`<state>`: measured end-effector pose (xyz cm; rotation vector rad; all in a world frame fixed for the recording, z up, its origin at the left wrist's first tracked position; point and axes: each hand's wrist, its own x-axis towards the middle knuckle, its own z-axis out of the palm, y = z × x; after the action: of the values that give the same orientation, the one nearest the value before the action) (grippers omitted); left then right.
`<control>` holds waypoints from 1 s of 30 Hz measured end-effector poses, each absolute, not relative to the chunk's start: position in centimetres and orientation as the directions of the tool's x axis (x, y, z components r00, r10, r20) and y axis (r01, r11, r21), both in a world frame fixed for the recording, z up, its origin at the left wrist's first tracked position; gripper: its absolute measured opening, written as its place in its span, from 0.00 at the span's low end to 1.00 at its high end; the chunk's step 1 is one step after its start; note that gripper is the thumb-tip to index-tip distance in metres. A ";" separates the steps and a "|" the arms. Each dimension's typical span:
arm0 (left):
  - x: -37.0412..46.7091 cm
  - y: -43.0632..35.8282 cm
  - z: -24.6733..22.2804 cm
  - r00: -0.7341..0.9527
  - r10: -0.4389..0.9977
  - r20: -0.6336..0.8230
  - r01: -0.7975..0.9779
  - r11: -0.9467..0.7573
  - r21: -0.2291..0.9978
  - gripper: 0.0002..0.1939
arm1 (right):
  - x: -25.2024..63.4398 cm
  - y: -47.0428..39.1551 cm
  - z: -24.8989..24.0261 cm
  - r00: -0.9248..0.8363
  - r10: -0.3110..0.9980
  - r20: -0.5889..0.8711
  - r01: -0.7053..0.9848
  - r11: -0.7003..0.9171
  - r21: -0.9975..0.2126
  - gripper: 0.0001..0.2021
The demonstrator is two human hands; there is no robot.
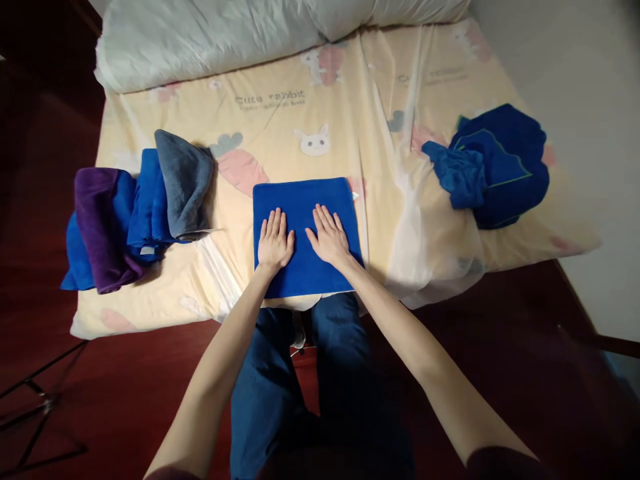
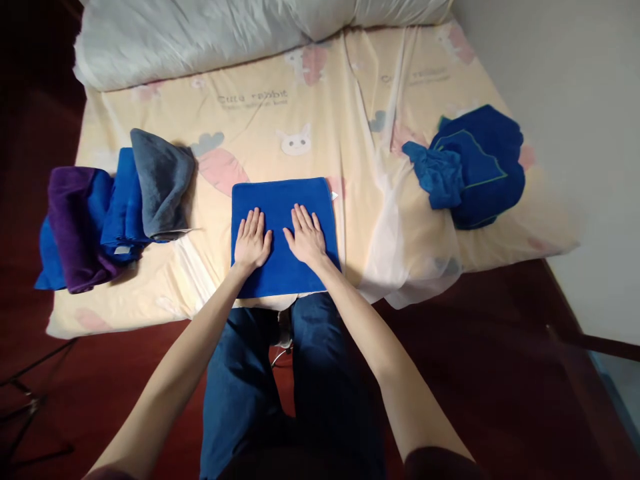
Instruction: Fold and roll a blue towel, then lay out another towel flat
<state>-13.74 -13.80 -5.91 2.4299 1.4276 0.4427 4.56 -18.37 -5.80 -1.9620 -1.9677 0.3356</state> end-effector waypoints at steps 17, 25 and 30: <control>-13.2 -20.5 -4.7 0.532 0.840 0.105 0.763 -0.529 0.370 0.34 | 1.2 -23.7 -3.8 -0.081 0.997 0.019 0.916 0.082 -0.394 0.32; -19.5 -23.7 -4.9 0.538 0.837 0.101 0.777 -0.539 0.323 0.34 | 5.4 -28.0 -4.4 -0.106 0.992 0.074 0.904 0.128 -0.408 0.32; -21.8 -24.4 -4.7 0.564 0.824 0.062 0.774 -0.553 0.308 0.35 | 8.7 -30.7 -4.3 -0.068 0.996 0.065 0.921 0.087 -0.380 0.33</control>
<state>-21.84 -24.43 -4.67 2.5525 1.3306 0.2907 8.71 -30.65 -4.31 -1.9039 -2.0641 0.3438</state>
